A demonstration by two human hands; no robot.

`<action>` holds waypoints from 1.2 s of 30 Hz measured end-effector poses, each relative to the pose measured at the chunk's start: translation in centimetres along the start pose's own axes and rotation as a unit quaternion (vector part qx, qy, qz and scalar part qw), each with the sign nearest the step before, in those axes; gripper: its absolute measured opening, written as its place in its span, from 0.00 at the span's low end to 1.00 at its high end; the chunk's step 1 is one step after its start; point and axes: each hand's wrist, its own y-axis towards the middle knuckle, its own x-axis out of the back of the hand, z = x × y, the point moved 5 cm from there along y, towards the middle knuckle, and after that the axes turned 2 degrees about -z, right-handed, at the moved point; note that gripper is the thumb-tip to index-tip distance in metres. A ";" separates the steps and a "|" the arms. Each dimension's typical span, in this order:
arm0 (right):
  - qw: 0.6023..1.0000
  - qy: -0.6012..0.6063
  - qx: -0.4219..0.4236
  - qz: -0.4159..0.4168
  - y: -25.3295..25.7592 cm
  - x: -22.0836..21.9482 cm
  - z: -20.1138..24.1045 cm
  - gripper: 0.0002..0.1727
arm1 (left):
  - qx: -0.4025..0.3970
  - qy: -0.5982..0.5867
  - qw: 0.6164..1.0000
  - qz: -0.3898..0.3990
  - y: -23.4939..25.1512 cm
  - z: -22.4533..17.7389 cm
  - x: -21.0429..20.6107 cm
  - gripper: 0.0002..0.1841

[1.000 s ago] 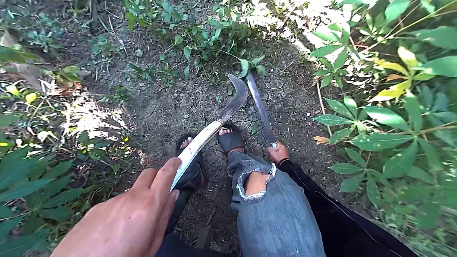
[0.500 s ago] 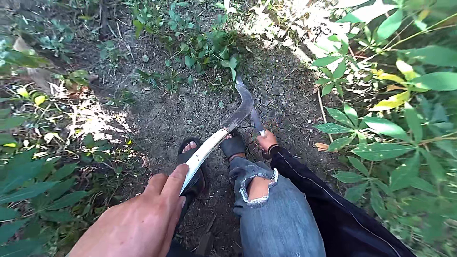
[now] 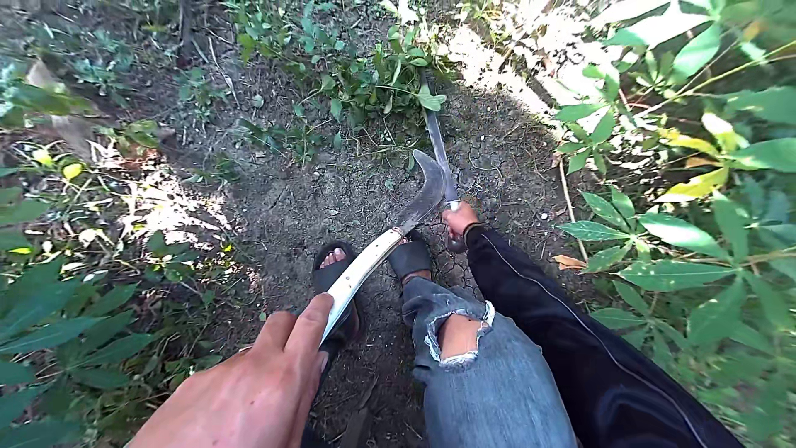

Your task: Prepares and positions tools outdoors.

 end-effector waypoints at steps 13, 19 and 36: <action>0.962 0.267 0.004 -0.053 0.0 -1.9 0.4 0.13 | 0.002 0.013 1.000 -0.002 0.1 -0.3 -0.3 0.29; 0.999 -0.048 0.019 0.005 -0.9 1.8 -6.3 0.26 | -0.010 0.004 1.000 0.000 0.0 -0.6 -0.3 0.29; 0.960 -0.260 0.097 0.043 -4.2 -0.3 -12.4 0.29 | -0.006 0.027 0.998 -0.061 0.1 0.3 -1.0 0.28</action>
